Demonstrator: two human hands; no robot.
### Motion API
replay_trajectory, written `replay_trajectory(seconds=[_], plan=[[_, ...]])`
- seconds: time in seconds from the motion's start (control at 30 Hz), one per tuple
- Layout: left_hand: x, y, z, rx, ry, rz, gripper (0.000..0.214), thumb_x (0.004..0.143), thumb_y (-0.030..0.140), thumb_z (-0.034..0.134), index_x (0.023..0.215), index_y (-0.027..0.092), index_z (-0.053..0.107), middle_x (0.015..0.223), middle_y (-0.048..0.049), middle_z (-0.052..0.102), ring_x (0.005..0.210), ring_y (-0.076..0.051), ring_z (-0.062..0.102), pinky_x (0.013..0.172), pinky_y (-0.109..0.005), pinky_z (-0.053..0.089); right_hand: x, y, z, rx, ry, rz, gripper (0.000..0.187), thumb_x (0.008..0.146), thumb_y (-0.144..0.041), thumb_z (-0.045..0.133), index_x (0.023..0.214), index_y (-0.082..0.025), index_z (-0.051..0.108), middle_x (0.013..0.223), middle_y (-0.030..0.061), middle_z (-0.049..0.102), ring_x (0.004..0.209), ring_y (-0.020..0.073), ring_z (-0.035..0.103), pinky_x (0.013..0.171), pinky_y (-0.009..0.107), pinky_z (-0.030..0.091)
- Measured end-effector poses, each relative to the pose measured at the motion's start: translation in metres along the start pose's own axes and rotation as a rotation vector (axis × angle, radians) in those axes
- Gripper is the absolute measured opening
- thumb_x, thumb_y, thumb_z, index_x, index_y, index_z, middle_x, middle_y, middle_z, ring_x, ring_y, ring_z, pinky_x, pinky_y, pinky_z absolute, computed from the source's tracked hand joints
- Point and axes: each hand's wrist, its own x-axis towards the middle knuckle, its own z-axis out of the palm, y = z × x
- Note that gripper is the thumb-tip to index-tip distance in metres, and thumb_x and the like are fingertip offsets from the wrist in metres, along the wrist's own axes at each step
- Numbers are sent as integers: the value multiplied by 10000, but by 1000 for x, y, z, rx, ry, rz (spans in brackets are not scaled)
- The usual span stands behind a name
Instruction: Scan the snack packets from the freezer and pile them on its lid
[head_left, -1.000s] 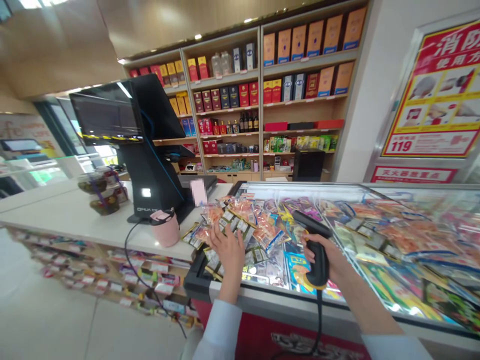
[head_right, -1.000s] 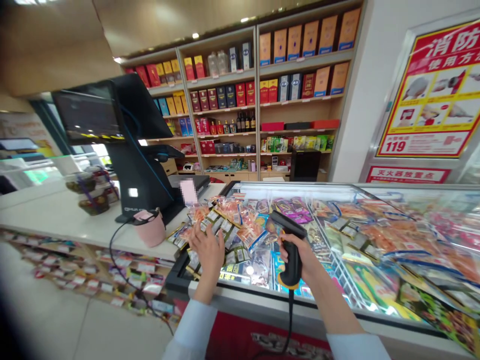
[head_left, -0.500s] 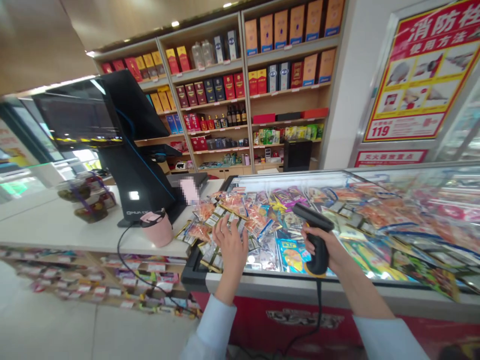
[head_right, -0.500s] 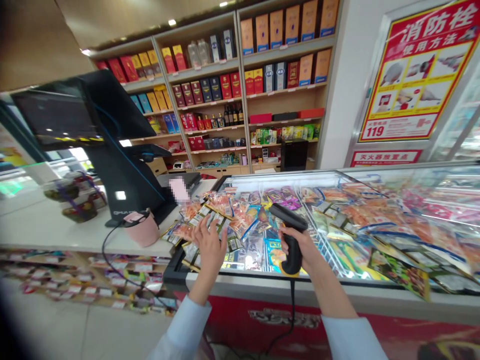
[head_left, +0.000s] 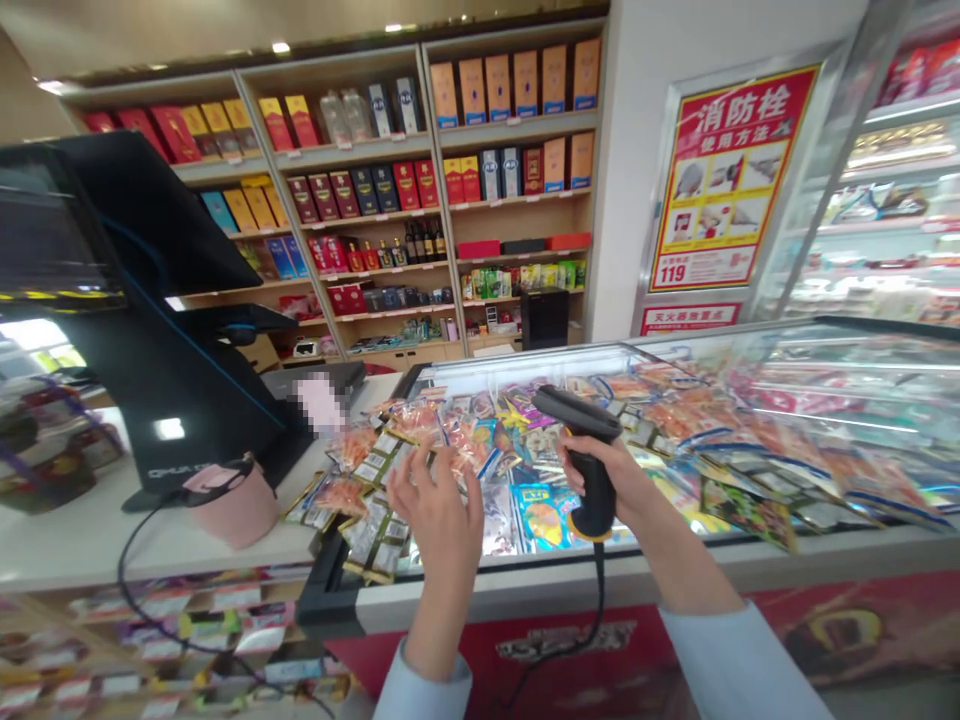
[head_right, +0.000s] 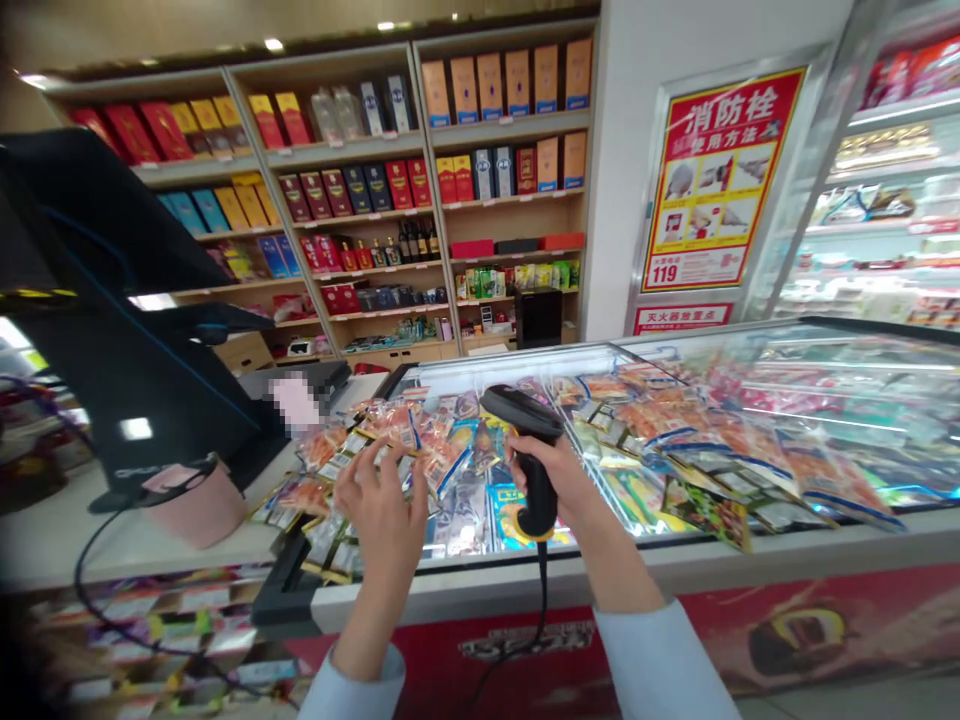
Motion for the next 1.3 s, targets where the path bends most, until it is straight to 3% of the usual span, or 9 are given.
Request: replay_trajectory(seconds=[0.1,0.17,0.4,0.53,0.63,0.9,1.07,1.2,1.3], plan=[[-8,0,-9,-23,-24,61,239,883,276,498,1066,173,611,1263,-143,536,1231,-312,371,1069,-510,227,-11,-7,-7,-45,3,-7,211,649,-302,745,659,-153,595,553,-16,556,372,63,426,361,208,328],[-14,2,-4,-67,-45,84,240,885,275,491,1069,170,605,1259,-146,535,1229,-308,379,1067,-504,237,-11,-6,-12,-41,7,-16,208,630,-294,749,647,-153,596,548,-15,559,375,65,428,359,208,328],[-25,29,45,-227,-106,76,231,880,284,490,1034,167,615,1217,-146,565,1176,-308,431,1029,-500,291,-1,29,-36,-10,82,-71,196,633,-281,738,662,-153,592,585,-12,580,395,76,462,371,206,353],[-23,51,59,-285,-207,139,222,879,260,474,1047,179,596,1182,-125,590,1130,-299,462,1018,-492,300,-14,48,-67,26,180,-67,198,644,-286,738,688,-161,591,578,-20,579,376,73,454,359,204,348],[-17,74,73,-337,-329,207,220,873,228,459,1050,175,577,1090,-115,613,1059,-282,505,965,-450,358,-24,47,-92,51,230,-88,210,633,-283,751,695,-164,590,585,-23,581,371,72,452,354,206,352],[-9,164,158,-573,-913,133,285,828,134,472,1098,173,553,1114,-105,643,1054,-216,590,919,-331,433,-46,24,-138,88,469,-140,273,571,-294,795,659,-156,577,583,-21,567,378,62,448,347,195,353],[-12,205,201,-572,-993,118,309,813,138,515,1112,197,562,1167,-81,651,1088,-199,594,931,-301,438,-58,11,-175,57,555,-187,284,566,-295,805,683,-155,588,578,-14,578,378,68,459,347,193,348],[-17,223,224,-464,-1044,88,294,830,207,547,1117,149,569,1205,-156,629,1139,-247,580,940,-328,424,-60,-5,-205,76,619,-211,289,553,-292,815,676,-160,590,579,-15,578,395,73,465,358,198,367],[-20,229,236,-383,-1073,72,359,840,353,573,1109,114,573,1177,-204,634,1151,-291,575,942,-359,413,-63,-15,-221,95,675,-232,299,534,-291,819,678,-171,586,574,-22,569,394,79,456,351,207,361]])
